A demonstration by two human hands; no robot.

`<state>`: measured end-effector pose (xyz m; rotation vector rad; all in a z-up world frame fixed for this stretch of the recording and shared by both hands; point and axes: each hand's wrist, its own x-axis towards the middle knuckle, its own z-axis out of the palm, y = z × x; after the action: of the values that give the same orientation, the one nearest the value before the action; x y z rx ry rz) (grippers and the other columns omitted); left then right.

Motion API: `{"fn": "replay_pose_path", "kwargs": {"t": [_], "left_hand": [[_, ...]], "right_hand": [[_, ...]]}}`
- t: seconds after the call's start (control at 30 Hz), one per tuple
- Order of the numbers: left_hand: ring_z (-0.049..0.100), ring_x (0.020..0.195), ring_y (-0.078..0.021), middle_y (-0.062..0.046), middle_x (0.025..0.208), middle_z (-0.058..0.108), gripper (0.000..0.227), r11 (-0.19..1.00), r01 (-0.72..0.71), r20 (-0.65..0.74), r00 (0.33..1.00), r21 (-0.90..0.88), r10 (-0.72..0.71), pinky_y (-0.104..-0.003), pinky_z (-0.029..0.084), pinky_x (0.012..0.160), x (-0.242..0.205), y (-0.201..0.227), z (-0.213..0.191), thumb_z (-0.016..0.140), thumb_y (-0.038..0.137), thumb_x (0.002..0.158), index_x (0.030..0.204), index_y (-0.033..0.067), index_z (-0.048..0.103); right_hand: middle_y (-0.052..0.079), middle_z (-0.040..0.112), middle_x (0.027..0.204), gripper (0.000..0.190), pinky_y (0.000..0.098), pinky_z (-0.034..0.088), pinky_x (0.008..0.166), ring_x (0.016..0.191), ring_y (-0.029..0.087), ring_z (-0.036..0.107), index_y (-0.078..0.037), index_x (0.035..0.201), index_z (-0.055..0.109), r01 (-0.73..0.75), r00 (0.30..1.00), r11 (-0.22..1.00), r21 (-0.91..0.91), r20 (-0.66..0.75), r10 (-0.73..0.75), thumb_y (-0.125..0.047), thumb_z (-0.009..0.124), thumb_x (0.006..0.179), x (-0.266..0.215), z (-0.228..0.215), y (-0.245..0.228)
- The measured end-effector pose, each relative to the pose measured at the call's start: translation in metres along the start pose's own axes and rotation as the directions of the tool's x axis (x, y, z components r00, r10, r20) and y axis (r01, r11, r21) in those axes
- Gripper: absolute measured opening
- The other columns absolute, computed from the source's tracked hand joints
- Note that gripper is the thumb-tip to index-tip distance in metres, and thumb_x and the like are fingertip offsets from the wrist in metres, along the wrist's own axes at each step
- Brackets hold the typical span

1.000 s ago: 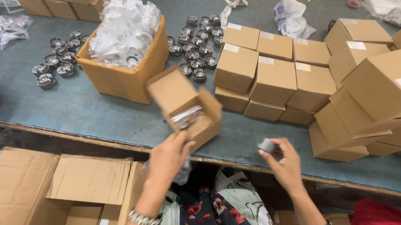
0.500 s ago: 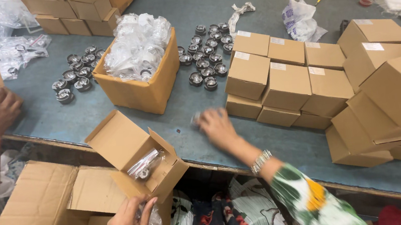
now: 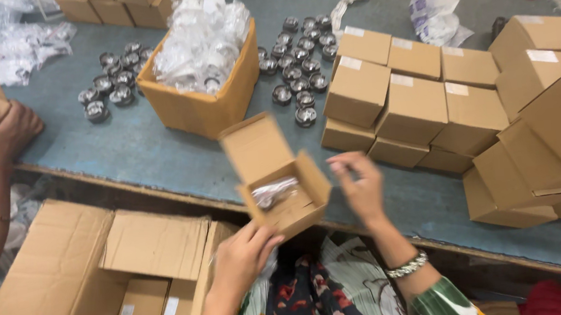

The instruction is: The person packs small metal bowls and plastic-wrapped items into small cardboard boxes on a workbench. They place the items into the boxes, close the flaps, and stack the finished boxes.

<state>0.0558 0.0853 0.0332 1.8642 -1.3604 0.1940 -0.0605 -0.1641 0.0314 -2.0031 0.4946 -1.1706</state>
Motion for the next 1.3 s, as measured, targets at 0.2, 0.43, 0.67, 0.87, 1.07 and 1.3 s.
{"fn": "replay_pose_path", "kwargs": {"t": [0.2,0.43,0.67,0.87,1.07,1.3], "left_hand": [[0.068,0.073,-0.0283,-0.006,0.085,0.062,0.015,0.990,-0.116,0.036,0.992,-0.083,0.119,-0.039,0.053,0.059,0.028,0.013,0.055,0.073,0.024,0.091,0.097,0.0121,0.066],[0.065,0.068,-0.0318,-0.009,0.082,0.058,0.017,0.999,-0.039,0.110,0.993,-0.028,0.042,-0.042,0.052,0.056,0.032,0.018,0.072,0.073,0.027,0.091,0.100,0.0138,0.066],[0.067,0.075,-0.0310,-0.008,0.084,0.060,0.018,0.996,-0.078,0.157,0.985,0.039,0.071,-0.043,0.053,0.059,0.033,0.021,0.081,0.069,0.027,0.094,0.102,0.0135,0.060],[0.068,0.076,-0.0313,-0.008,0.085,0.062,0.023,0.996,-0.093,0.172,0.981,0.013,0.089,-0.043,0.055,0.060,0.035,0.024,0.081,0.069,0.026,0.093,0.112,0.0153,0.061],[0.070,0.077,-0.0327,-0.010,0.093,0.069,0.048,0.998,-0.041,0.194,0.980,-0.049,0.050,-0.043,0.056,0.063,0.041,0.036,0.069,0.069,0.028,0.093,0.138,0.0189,0.055],[0.072,0.075,-0.0251,-0.011,0.085,0.074,0.043,0.932,0.224,0.186,0.967,-0.286,-0.176,-0.034,0.058,0.069,0.030,0.038,0.042,0.076,0.028,0.090,0.130,0.0165,0.065]], "right_hand": [[0.007,0.071,0.104,0.010,0.0274,0.056,0.086,0.095,0.013,0.070,-0.007,0.105,0.072,0.011,0.994,0.997,0.075,0.110,-0.019,-0.012,0.071,0.096,-0.007,-0.063,-0.042],[0.016,0.068,0.096,0.036,0.0453,0.055,0.073,0.092,0.037,0.068,-0.001,0.101,0.070,0.413,0.770,0.800,-0.436,0.636,-0.051,-0.019,0.080,0.072,0.028,-0.015,-0.003],[0.012,0.067,0.095,0.008,0.0458,0.056,0.075,0.088,0.034,0.070,-0.012,0.092,0.074,0.415,0.714,0.704,-0.577,0.686,0.142,-0.016,0.074,0.085,0.049,-0.001,0.026],[0.003,0.076,0.093,0.015,0.0288,0.054,0.073,0.086,0.009,0.064,-0.006,0.097,0.069,-0.165,0.834,0.979,-0.117,0.513,0.202,-0.020,0.073,0.094,0.077,-0.079,0.005],[-0.001,0.072,0.095,0.014,0.0234,0.051,0.072,0.086,0.005,0.064,-0.007,0.106,0.066,-0.381,0.815,0.913,0.146,0.520,0.257,-0.016,0.071,0.097,0.082,-0.095,0.003],[-0.003,0.070,0.095,0.015,0.0213,0.049,0.070,0.084,0.003,0.062,-0.008,0.108,0.066,-0.459,0.798,0.827,0.325,0.560,0.223,-0.015,0.072,0.095,0.084,-0.083,0.013]]}}
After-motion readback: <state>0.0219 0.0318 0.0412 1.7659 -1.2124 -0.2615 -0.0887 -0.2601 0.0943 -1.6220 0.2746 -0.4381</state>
